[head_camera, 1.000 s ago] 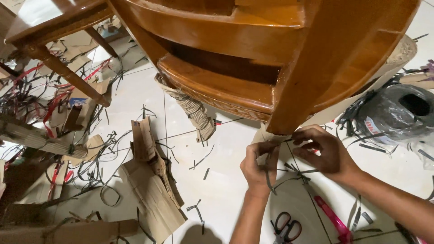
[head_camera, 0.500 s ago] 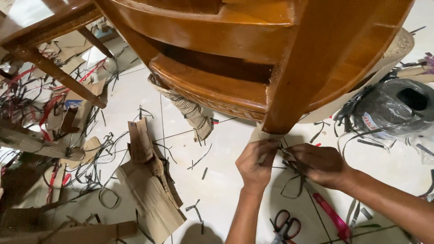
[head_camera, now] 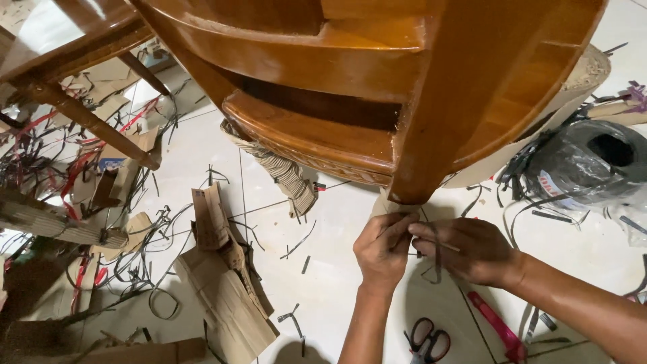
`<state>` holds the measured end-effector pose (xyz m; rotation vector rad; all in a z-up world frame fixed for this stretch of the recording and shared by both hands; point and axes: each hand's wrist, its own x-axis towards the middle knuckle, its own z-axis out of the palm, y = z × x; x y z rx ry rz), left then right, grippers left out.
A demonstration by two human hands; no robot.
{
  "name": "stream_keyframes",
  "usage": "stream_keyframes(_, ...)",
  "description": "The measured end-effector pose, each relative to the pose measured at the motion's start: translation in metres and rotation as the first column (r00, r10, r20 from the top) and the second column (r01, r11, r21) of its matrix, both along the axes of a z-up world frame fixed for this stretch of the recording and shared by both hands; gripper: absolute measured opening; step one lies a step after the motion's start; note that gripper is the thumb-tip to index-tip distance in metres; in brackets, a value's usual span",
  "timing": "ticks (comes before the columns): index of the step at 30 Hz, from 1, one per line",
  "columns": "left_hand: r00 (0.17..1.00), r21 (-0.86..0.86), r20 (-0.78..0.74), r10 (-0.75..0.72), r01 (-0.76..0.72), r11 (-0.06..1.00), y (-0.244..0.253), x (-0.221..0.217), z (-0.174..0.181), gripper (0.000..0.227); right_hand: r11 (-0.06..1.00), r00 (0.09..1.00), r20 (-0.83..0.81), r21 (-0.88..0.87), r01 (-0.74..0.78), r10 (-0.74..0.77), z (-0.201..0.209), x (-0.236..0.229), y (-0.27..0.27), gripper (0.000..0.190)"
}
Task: The person wraps a cardboard sleeve around a wooden furniture leg and secures it with black zip ties. They repeatedly thread and tighten the zip ties around the sleeve, then trim the excess with scissors.
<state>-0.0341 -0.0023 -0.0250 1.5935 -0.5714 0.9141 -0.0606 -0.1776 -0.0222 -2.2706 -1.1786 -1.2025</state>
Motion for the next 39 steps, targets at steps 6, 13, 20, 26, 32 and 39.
stream_keyframes(6, 1.0, 0.042, -0.021, 0.023, -0.022, 0.999, 0.0, 0.001, -0.012, 0.019, 0.962, 0.785, -0.608, 0.128, 0.241, -0.116, 0.04, -0.009, 0.016, 0.022)
stream_keyframes(13, 0.997, 0.044, -0.069, -0.039, 0.042, 0.998, 0.0, -0.003, -0.005, 0.017, 0.933, 0.898, -0.438, 0.302, 0.194, -0.045, 0.017, -0.002, 0.005, 0.027)
stream_keyframes(20, 0.991, 0.017, -0.117, -0.059, 0.062, 0.998, -0.003, -0.006, -0.007, 0.013, 0.848, 0.761, -0.646, 0.434, 0.304, 0.058, 0.027, -0.001, 0.003, 0.01)
stream_keyframes(26, 0.99, -0.026, -0.133, -0.049, 0.046, 0.999, -0.002, -0.005, -0.006, 0.013, 0.922, 0.82, -0.57, 0.286, 0.26, -0.054, 0.049, -0.005, 0.016, 0.006)
stream_keyframes(32, 0.99, -0.071, -0.13, -0.061, 0.052, 0.996, 0.001, -0.005, -0.008, 0.016, 0.947, 0.821, -0.561, 0.2, 0.252, -0.1, 0.048, -0.006, 0.016, 0.003)
stream_keyframes(39, 0.968, -0.194, -0.174, -0.182, 0.147, 0.97, 0.006, -0.017, 0.005, 0.016, 0.92, 0.555, -0.829, 0.265, 0.288, 0.065, 0.045, -0.007, 0.006, 0.013)
